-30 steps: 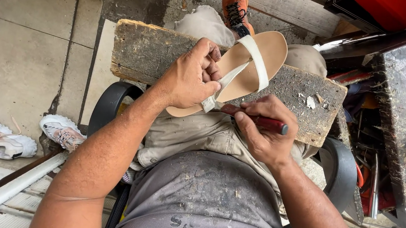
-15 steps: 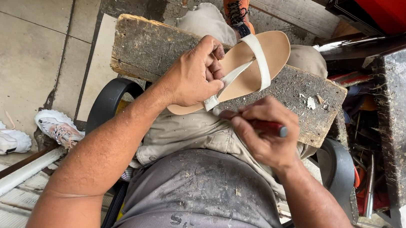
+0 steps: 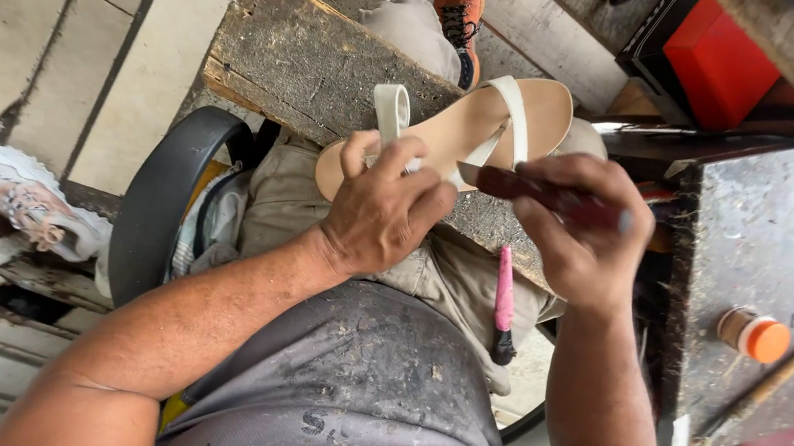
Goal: The person uses a knife to scrape and clean the straps and sole of a white sandal. They then use a brush to sweep away debris from the sandal's surface and sole.
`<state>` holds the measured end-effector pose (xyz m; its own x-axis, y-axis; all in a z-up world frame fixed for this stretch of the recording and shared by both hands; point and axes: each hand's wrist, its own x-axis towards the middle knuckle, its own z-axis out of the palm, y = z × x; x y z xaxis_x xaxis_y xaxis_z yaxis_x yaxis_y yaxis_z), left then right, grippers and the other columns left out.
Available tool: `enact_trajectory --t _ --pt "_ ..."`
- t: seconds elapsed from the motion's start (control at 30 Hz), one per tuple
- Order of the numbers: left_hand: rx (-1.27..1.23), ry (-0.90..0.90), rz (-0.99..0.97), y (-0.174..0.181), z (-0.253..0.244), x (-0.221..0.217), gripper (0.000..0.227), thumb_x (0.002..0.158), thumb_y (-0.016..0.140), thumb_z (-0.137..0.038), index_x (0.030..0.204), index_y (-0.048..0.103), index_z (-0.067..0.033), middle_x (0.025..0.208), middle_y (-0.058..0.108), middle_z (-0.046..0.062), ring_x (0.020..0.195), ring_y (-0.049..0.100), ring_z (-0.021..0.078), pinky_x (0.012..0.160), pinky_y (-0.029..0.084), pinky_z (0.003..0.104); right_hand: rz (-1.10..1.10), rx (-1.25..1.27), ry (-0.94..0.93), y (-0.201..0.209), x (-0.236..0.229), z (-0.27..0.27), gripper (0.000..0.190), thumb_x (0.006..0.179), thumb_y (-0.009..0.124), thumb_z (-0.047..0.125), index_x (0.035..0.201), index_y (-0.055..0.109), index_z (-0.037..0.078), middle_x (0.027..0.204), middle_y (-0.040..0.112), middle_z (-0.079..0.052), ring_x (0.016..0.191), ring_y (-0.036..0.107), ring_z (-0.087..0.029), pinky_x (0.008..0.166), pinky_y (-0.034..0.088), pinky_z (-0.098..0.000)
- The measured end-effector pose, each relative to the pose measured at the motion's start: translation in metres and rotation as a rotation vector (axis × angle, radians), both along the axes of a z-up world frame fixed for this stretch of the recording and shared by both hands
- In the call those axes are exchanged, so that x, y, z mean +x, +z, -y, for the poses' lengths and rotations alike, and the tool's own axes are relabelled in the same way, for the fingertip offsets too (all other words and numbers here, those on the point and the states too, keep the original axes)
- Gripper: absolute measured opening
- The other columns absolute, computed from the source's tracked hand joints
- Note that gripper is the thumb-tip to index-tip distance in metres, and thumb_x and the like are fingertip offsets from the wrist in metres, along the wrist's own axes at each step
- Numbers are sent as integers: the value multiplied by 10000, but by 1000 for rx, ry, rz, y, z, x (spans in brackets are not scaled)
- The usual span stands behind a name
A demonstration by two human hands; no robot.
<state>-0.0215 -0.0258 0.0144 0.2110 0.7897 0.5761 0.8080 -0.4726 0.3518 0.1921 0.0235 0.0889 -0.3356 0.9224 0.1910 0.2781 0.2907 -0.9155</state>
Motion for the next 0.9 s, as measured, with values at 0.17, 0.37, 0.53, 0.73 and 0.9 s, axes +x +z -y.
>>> enact_trajectory --t 0.17,0.37,0.53,0.73,0.9 --pt "20 53 58 2 -1 -3 146 923 536 -48 1014 579 -154 803 642 -40 1051 599 261 992 306 487 54 353 -175 -6 3 -34 237 900 722 -147 1007 588 17 1016 639 -180 989 675 -313 864 595 -389" --pt "82 -392 106 34 -33 -28 103 1007 596 -64 1098 595 -111 948 679 25 1043 555 287 1027 469 647 -278 121 -147 0 50 -25 349 778 460 -137 981 553 131 922 600 -73 771 628 -208 729 582 -354" --pt "393 -680 -109 67 -57 -49 204 1052 805 5 1030 756 -193 957 682 -67 1286 605 259 1254 280 609 235 -281 -235 5 34 1 370 870 609 -68 1222 622 48 993 688 -102 534 494 -85 423 356 -247" --pt "468 -549 -114 -9 -67 -90 97 1015 694 -208 920 712 -220 974 714 28 1196 656 261 1152 413 579 272 -172 100 -5 -13 51 451 700 730 -9 1145 705 52 998 717 -229 824 694 -434 713 543 -501" --pt "148 -18 76 -68 -59 -107 175 866 694 35 871 708 -140 1226 551 96 1234 555 318 1052 490 487 295 -182 415 -7 -34 68 298 826 749 139 1106 728 41 1111 725 -207 999 718 -467 798 578 -572"
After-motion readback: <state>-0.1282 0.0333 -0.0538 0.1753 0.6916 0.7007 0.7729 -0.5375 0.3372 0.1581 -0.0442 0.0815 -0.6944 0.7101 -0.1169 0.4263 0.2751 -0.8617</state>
